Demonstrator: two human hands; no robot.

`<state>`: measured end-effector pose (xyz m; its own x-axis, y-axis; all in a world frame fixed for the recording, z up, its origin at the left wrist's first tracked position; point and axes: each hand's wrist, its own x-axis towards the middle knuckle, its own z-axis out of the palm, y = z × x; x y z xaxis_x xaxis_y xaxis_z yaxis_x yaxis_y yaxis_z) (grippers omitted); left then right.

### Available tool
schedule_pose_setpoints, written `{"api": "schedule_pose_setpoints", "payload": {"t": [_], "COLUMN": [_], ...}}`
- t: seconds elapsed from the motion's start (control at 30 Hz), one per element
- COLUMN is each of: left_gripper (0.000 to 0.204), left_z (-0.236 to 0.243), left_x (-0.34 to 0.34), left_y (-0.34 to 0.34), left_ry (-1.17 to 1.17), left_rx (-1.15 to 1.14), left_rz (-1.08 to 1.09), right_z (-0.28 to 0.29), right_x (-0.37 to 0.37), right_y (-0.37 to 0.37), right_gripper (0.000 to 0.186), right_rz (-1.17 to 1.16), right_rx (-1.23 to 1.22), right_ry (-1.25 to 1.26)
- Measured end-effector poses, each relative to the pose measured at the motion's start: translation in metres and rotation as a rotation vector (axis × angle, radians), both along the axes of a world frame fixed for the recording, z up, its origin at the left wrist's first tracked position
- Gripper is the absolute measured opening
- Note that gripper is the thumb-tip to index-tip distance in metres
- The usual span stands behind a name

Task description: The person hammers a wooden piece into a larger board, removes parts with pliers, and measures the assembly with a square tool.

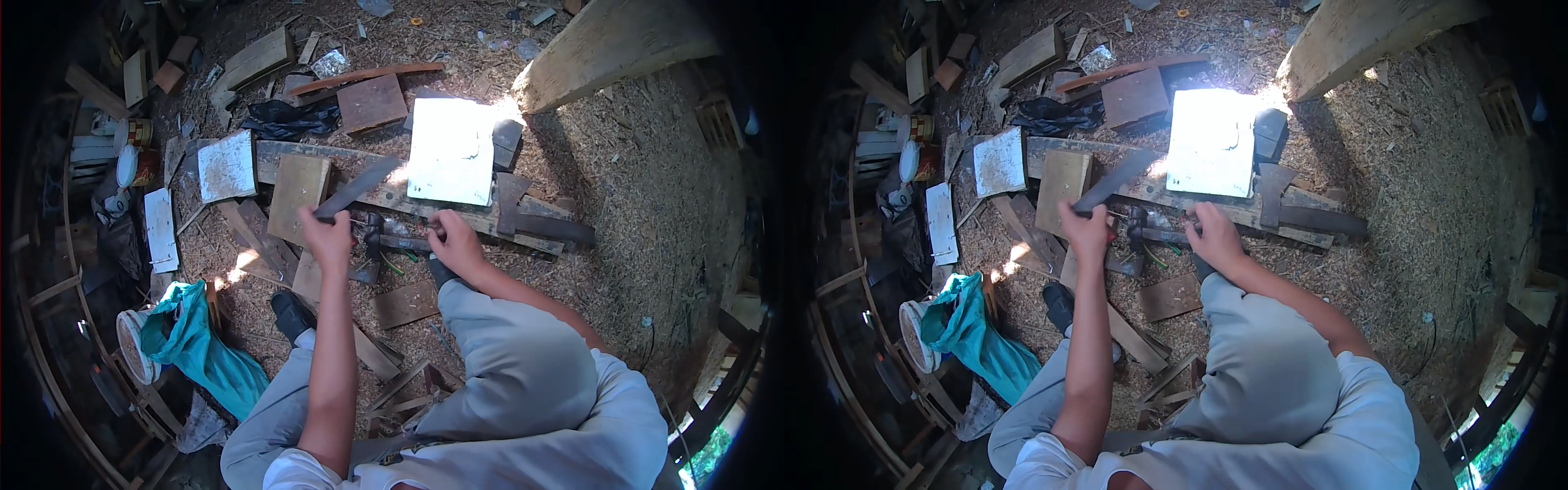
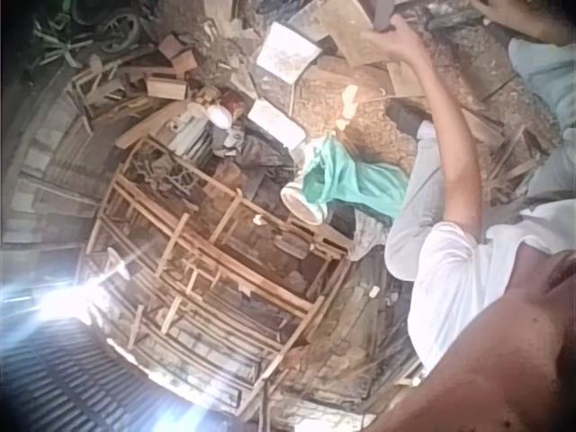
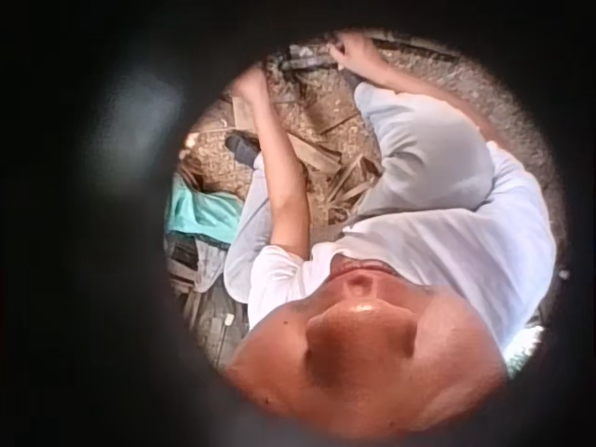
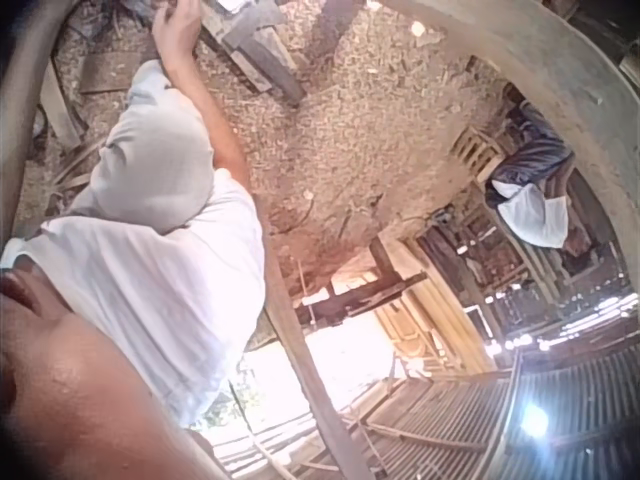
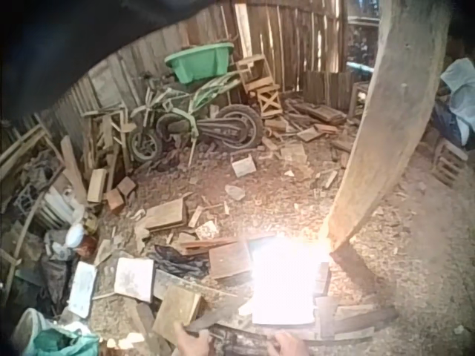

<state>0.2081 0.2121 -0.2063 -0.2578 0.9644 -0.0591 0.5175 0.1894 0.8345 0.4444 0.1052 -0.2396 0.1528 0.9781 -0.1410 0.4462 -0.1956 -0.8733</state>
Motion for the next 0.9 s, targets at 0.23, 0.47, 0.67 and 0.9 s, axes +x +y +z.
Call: {"api": "schedule_pose_setpoints", "payload": {"t": [0.23,0.47,0.67,0.9], "left_gripper": [0.046,0.035,0.03,0.021], "left_z": [0.003,-0.017,-0.025,-0.032], "left_x": [-0.067,-0.007,0.022,0.001], "left_y": [-0.009,-0.018,-0.026,-0.018], "left_ry": [-0.611,-0.901,-0.975,-1.028], "left_rx": [-0.198,-0.414,-0.505,-0.527], "left_rz": [0.254,0.202,0.211,0.227], "right_z": [0.012,-0.004,0.001,0.003], "right_x": [0.025,0.055,0.07,0.059], "right_y": [0.05,0.075,0.095,0.108], "right_gripper": [0.038,0.06,0.082,0.089], "right_rz": [-0.102,-0.385,-0.479,-0.614], "right_rx": [0.282,0.048,-0.203,-0.191], "right_ry": [-0.522,-0.694,-0.503,-0.456]}}
